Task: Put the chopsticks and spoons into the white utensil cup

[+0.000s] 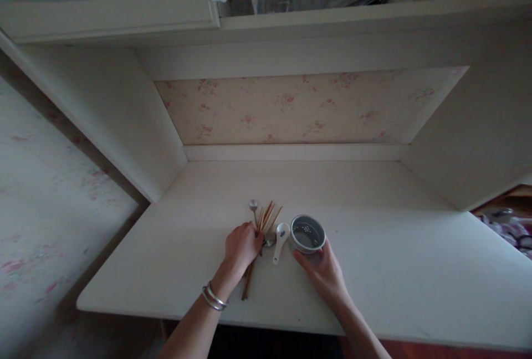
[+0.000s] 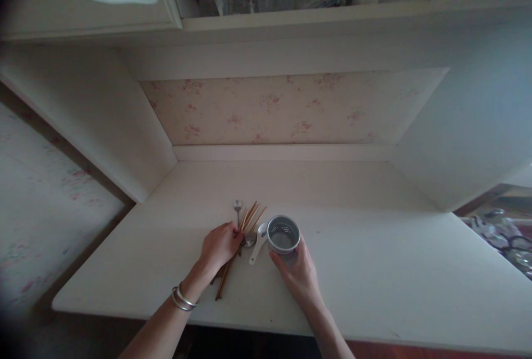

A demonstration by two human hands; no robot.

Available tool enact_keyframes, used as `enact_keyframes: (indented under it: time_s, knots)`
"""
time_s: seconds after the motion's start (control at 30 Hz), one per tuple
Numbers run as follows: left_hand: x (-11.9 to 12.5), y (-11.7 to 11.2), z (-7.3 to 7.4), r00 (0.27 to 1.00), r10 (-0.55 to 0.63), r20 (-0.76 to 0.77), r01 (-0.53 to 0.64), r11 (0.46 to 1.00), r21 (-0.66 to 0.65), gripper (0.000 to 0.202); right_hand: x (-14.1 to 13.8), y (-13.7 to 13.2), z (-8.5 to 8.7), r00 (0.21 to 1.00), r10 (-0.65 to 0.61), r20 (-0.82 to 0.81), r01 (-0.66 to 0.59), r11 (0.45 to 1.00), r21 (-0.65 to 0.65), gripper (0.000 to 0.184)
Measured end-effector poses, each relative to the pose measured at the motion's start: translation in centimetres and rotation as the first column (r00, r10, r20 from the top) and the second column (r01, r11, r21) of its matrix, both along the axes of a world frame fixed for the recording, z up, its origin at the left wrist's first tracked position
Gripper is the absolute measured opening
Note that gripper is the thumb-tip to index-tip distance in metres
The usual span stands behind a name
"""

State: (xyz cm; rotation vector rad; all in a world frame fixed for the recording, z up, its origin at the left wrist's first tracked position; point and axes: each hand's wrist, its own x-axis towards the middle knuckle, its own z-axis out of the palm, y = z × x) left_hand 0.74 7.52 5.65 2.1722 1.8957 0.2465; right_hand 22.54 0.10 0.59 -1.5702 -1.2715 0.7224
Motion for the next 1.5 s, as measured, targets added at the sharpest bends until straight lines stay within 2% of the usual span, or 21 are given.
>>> enact_keyframes:
  time_s: [0.17, 0.33, 0.57, 0.77, 0.87, 0.97, 1.07, 1.13, 1.23, 1.3, 1.37, 1.5]
  knots:
    - [0.4, 0.2, 0.1, 0.999, 0.029, -0.020, -0.030, 0.999, -0.034, 0.031, 0.0, -0.1, -0.1, 1.000, -0.015, 0.011, 0.015, 1.000, 0.004, 0.067]
    - [0.2, 1.2, -0.2, 0.995, 0.089, 0.038, -0.086, 0.993, -0.078, 0.032, 0.0, -0.2, -0.1, 0.999, -0.021, 0.044, 0.022, 1.000, -0.012, 0.070]
    - [-1.0, 2.8, -0.3, 0.956, 0.138, 0.257, -0.112, 0.988, -0.110, 0.032, 0.0, -0.3, 0.0, 0.997, -0.024, 0.067, 0.024, 1.000, -0.008, 0.072]
    - [-1.7, 3.0, 1.2, 0.887, 0.113, 0.447, -0.104, 0.994, -0.045, 0.034, 0.1, -0.3, -0.1, 0.999, -0.018, 0.046, 0.018, 1.000, -0.020, 0.072]
    - [-1.8, 2.7, 2.7, 0.851, 0.089, 0.517, -0.098, 0.995, -0.009, 0.039, 0.1, -0.3, 0.0, 0.999, -0.013, 0.044, 0.014, 1.000, -0.020, 0.071]
    - [-1.5, 1.9, 5.4, 0.785, 0.053, 0.617, -0.081, 0.997, 0.017, 0.040, 0.1, -0.3, -0.1, 0.999, -0.008, 0.039, 0.008, 1.000, -0.012, 0.069]
    - [-0.6, 0.9, 9.2, 0.595, -0.008, 0.804, -0.026, 0.999, 0.029, 0.036, 0.1, -0.3, -0.2, 0.999, -0.003, 0.035, 0.004, 1.000, -0.018, 0.068]
    - [0.5, 0.4, 11.6, 0.484, -0.068, 0.873, 0.023, 0.998, 0.065, 0.035, 0.0, -0.3, -0.3, 1.000, -0.001, 0.028, 0.001, 1.000, -0.016, 0.069]
    - [2.5, 0.3, 13.8, 0.361, -0.121, 0.925, 0.054, 0.993, 0.109, 0.035, 0.0, -0.3, -0.2, 0.999, -0.001, 0.033, 0.001, 1.000, -0.016, 0.069]
    - [4.0, 0.8, 13.8, 0.322, -0.136, 0.937, 0.036, 0.991, 0.131, 0.035, 0.0, -0.3, -0.1, 0.999, -0.006, 0.042, 0.007, 1.000, -0.017, 0.069]
    - [5.5, 1.5, 13.0, 0.325, -0.146, 0.934, 0.021, 0.989, 0.147, 0.035, -0.1, -0.3, 0.2, 0.999, -0.005, 0.043, 0.006, 1.000, -0.009, 0.068]
    - [7.7, 2.3, 9.9, 0.424, -0.191, 0.885, 0.088, 0.982, 0.170, 0.034, -0.1, -0.3, 0.6, 0.999, 0.016, 0.036, -0.017, 1.000, 0.023, 0.062]
